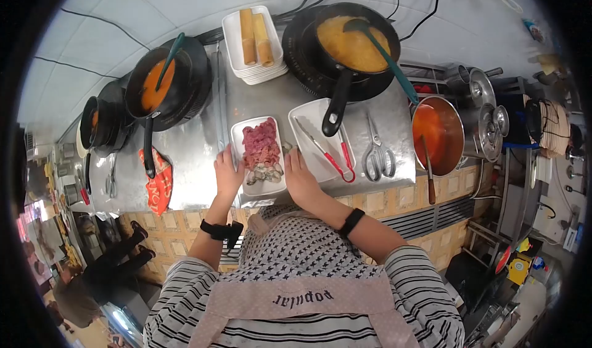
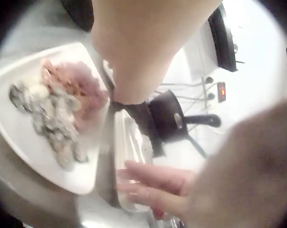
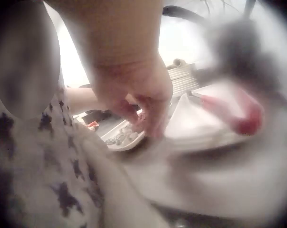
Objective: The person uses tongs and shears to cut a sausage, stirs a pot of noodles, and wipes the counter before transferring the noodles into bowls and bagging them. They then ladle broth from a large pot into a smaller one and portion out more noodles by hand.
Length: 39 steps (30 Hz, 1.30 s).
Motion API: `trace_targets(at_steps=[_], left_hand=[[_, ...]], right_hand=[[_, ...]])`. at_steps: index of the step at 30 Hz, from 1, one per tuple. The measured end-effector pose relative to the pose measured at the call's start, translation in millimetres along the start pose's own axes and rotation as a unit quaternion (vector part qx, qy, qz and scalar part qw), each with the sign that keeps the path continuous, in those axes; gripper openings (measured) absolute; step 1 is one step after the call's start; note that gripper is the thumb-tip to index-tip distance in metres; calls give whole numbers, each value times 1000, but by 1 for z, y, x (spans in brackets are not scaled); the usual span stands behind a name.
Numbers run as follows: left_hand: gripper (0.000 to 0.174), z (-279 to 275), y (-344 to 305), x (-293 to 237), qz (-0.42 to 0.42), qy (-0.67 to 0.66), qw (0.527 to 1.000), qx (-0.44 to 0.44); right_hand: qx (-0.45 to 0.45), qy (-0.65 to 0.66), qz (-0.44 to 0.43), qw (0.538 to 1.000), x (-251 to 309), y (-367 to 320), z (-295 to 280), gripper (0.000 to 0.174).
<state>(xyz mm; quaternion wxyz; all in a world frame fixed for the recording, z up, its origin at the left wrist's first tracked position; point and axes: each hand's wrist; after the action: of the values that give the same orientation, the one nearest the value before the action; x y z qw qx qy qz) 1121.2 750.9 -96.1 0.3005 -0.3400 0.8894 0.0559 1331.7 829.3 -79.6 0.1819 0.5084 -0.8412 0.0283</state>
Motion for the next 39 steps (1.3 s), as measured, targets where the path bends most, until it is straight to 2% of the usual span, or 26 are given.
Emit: trace_targets(at_steps=[1, 4, 7, 8, 10, 13, 14, 17, 18, 21, 24, 27, 28, 31, 32, 34, 35, 38, 39], left_hand=[[37, 5, -3, 21, -63, -12, 997, 34], [34, 6, -3, 40, -115, -89, 977, 155], [35, 9, 0, 62, -146, -104, 965, 191], [34, 1, -1, 62, -184, -158, 950, 196], [30, -22, -10, 57, -255, -261, 908, 206], [33, -14, -14, 79, -213, -335, 908, 130], [38, -18, -6, 83, -230, -283, 921, 137], [39, -23, 13, 82, -261, -318, 903, 121], [39, -28, 16, 78, -275, -344, 885, 149], [41, -35, 19, 81, -299, -412, 841, 186], [40, -35, 0, 69, -302, -471, 811, 172], [39, -35, -6, 46, -321, -500, 788, 165], [39, -37, -5, 34, -324, -510, 780, 164], [40, -46, 4, 14, -310, -529, 774, 158], [41, -53, 8, 6, -303, -535, 774, 153], [45, -69, 20, -14, -287, -544, 774, 151], [50, -79, 24, -32, -277, -556, 769, 149], [57, -94, 42, -72, -238, -591, 748, 184], [56, -97, 48, -89, -224, -604, 742, 187]], right_hand=[[-6, -71, -10, 997, 2, 13, 9, 48], [58, -218, 68, 972, 4, 45, 33, 44], [132, -228, 96, 960, 0, 57, 48, 35], [149, -199, 100, 963, 1, 59, 47, 32], [128, -192, 80, 970, 2, 52, 49, 33], [153, -150, 41, 976, 9, 43, 34, 32], [160, -138, 28, 977, 8, 40, 34, 31], [177, -97, 0, 979, 4, 35, 37, 26], [182, -83, -8, 980, 2, 33, 40, 24], [150, -70, 30, 986, -6, 30, 41, 20], [141, 126, 154, 970, -7, 35, 15, 21], [-21, 346, 117, 931, 31, 58, -18, 22], [-28, 386, 93, 917, 42, 67, -41, 24], [-93, 242, 168, 951, 23, 54, -58, 23], [-112, 80, 122, 983, 2, 42, -56, 42], [-91, -100, 184, 974, -22, 18, -67, 57], [-80, -191, 218, 954, -32, 7, -72, 65], [41, -80, 310, 947, -70, -18, -52, 87], [32, -55, 301, 951, -81, -25, -49, 89]])
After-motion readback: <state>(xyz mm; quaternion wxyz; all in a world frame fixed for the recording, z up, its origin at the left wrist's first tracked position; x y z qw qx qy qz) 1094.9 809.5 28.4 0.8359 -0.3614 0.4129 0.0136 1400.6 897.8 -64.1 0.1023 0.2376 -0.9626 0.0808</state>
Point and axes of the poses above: each hand's wrist, its own y-axis towards the middle knuckle, its own z-axis out of the palm, x = y × z, and after that the axes turned 11 degrees about -z, right-handed
